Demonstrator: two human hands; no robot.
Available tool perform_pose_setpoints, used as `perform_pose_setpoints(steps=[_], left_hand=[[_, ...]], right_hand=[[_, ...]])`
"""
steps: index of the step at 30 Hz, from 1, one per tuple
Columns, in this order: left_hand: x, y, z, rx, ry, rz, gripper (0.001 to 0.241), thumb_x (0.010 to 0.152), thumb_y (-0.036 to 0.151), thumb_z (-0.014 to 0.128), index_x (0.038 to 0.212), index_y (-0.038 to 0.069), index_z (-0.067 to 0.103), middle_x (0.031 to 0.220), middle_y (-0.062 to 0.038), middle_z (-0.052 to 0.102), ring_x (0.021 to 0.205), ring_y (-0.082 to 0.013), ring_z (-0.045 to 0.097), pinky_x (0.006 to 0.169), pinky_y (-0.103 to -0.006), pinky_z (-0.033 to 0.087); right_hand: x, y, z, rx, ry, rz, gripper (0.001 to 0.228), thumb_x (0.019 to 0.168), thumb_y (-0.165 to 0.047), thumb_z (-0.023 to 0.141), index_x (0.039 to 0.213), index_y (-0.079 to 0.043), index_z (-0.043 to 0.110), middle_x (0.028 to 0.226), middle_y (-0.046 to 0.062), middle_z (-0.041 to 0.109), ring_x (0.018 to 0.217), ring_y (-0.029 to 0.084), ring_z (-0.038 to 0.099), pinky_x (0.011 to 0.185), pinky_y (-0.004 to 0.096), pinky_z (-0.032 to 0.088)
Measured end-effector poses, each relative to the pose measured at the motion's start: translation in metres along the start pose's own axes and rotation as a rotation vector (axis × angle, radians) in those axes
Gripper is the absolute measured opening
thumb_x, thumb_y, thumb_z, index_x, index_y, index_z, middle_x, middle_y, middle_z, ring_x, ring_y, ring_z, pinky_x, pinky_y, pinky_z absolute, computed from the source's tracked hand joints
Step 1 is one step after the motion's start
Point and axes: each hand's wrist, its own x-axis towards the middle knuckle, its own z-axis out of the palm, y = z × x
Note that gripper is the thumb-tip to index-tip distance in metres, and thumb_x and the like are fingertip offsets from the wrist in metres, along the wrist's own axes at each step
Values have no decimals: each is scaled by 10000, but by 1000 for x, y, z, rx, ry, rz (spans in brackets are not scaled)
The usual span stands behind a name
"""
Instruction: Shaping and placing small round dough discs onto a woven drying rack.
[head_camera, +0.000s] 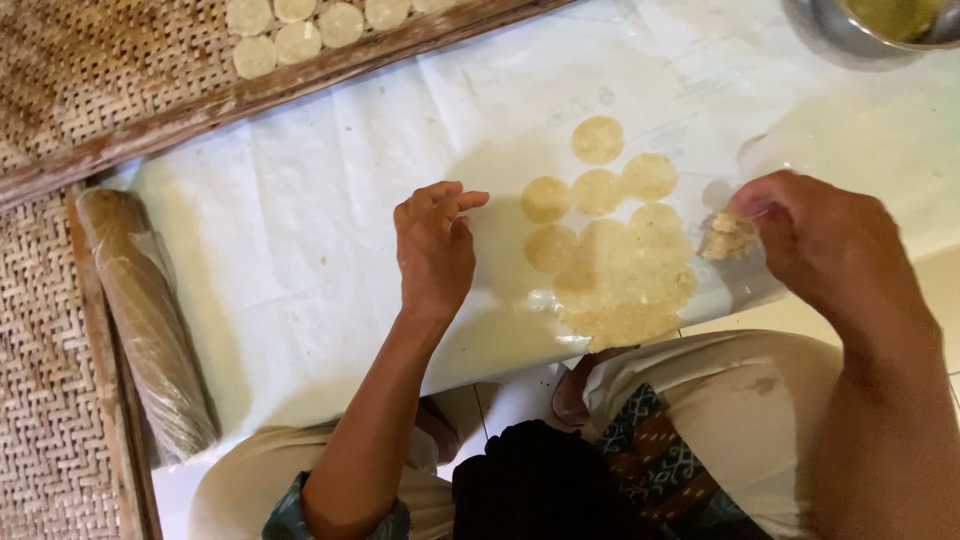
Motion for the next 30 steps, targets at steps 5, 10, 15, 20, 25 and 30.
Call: perform_pose_setpoints(steps=[5, 10, 15, 20, 25, 30], left_hand=[[0, -5, 2, -67, 16, -5, 311, 841, -51, 685, 1060, 151, 774, 1259, -49, 649, 1182, -277, 521, 932, -378, 505], [4, -5, 15, -44, 61, 124, 222, 861, 67, 783, 1072, 111, 732, 1085, 22, 777, 1170, -265, 541, 996, -402, 478], [9, 9, 32, -174, -56, -37, 212, 988, 76, 640, 1171, 107, 742, 1037, -142, 737, 950, -317, 678, 856, -424, 534], [9, 11, 31, -438, -113, -165, 492, 952, -30, 483, 1433, 68, 514, 1103, -136, 750, 1031, -309, 739, 895, -408, 575], [12, 17, 25, -410, -206, -302, 597, 959, -12, 474, 1529, 109, 347, 1065, -111, 765, 1001, -310, 725, 885, -411, 551], [9, 8, 34, -401, -190, -234, 576, 931, -61, 465, 1480, 111, 442, 1122, -107, 759, 1054, -292, 718, 913, -405, 546]], right_hand=[[2, -10, -4, -111, 105, -1, 147, 981, -130, 711, 1116, -72, 711, 1010, 127, 732, 873, 269, 718, 763, 394, 565], [23, -38, 10, 51, 133, -166, 193, 986, -88, 706, 1179, -95, 718, 1129, 155, 702, 931, 242, 720, 790, 338, 586], [53, -99, 33, 129, -45, -367, 76, 971, -129, 706, 1043, -107, 716, 957, 98, 730, 741, 213, 693, 662, 356, 571], [71, -138, 49, 51, -103, -419, 104, 924, -171, 718, 998, -104, 690, 887, 82, 694, 818, 262, 669, 703, 419, 539], [74, -148, 61, -42, -192, -317, 234, 820, -267, 794, 909, -102, 655, 890, 92, 661, 935, 310, 639, 735, 463, 514], [72, -147, 70, -69, -64, -389, 202, 847, -176, 753, 1010, -105, 657, 917, 100, 672, 927, 330, 648, 748, 461, 528]])
